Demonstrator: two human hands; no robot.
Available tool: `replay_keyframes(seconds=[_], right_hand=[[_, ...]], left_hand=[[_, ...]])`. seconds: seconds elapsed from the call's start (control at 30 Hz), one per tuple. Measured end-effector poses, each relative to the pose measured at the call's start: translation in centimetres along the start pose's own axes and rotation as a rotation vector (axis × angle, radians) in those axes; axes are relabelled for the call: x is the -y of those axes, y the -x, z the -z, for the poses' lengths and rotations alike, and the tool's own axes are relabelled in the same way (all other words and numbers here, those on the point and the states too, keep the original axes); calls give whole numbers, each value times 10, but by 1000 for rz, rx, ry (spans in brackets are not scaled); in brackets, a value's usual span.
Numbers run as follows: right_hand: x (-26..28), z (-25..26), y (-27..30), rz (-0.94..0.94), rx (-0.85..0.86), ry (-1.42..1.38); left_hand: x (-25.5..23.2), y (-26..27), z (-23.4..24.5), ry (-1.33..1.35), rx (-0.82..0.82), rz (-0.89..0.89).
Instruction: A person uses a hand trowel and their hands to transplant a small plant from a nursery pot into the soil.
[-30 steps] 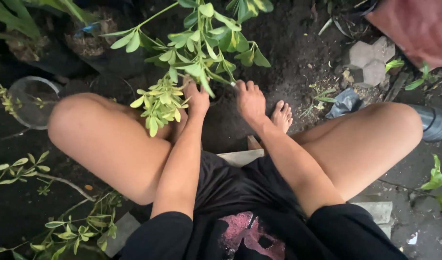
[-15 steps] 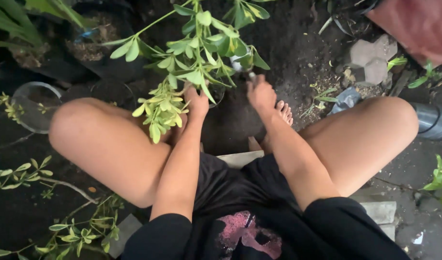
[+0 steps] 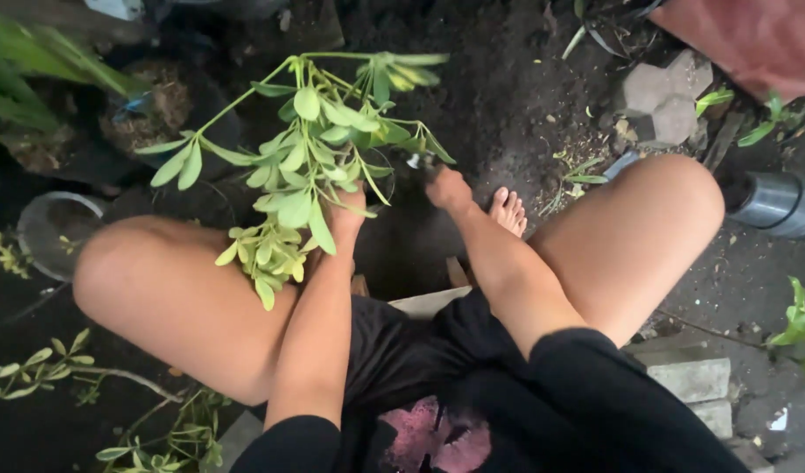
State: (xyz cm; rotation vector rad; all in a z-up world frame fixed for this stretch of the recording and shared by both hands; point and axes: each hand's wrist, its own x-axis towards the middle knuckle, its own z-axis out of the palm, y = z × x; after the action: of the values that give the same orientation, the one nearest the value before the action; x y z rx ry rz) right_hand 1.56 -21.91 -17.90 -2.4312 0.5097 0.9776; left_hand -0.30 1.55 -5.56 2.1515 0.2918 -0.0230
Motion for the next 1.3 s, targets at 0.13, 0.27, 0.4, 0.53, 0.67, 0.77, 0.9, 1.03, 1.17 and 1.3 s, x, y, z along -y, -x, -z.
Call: replay_keyframes(seconds=[0.13, 0.27, 0.4, 0.53, 0.67, 0.77, 0.9, 1.03, 1.17, 1.3], right_hand=[[42, 8, -34, 47, -71, -110], [48, 18, -25, 53, -138, -136], [38, 29, -6, 36, -144, -230], [37, 53, 28, 64, -175, -292], [49, 79, 54, 93, -215, -331], [43, 84, 57, 125, -289, -364], [59, 113, 99, 186, -340, -343], [62, 123, 135, 327, -292, -83], [63, 121, 176, 343, -232, 67], [52, 91, 170, 347, -263, 140]], left_hand=[[-4, -3, 3, -22, 15, 14], [-7, -5, 6, -51, 41, 47], [-4, -8, 11, -63, 57, 82], [-2, -1, 9, -69, 85, 131], [-9, -10, 5, -78, 118, 144], [-14, -20, 2, -74, 145, 158], [-24, -24, 6, -46, 176, 143], [-33, -22, 13, -12, 219, 129], [-45, -26, 15, 11, 287, 98], [-54, -27, 19, 20, 289, 95]])
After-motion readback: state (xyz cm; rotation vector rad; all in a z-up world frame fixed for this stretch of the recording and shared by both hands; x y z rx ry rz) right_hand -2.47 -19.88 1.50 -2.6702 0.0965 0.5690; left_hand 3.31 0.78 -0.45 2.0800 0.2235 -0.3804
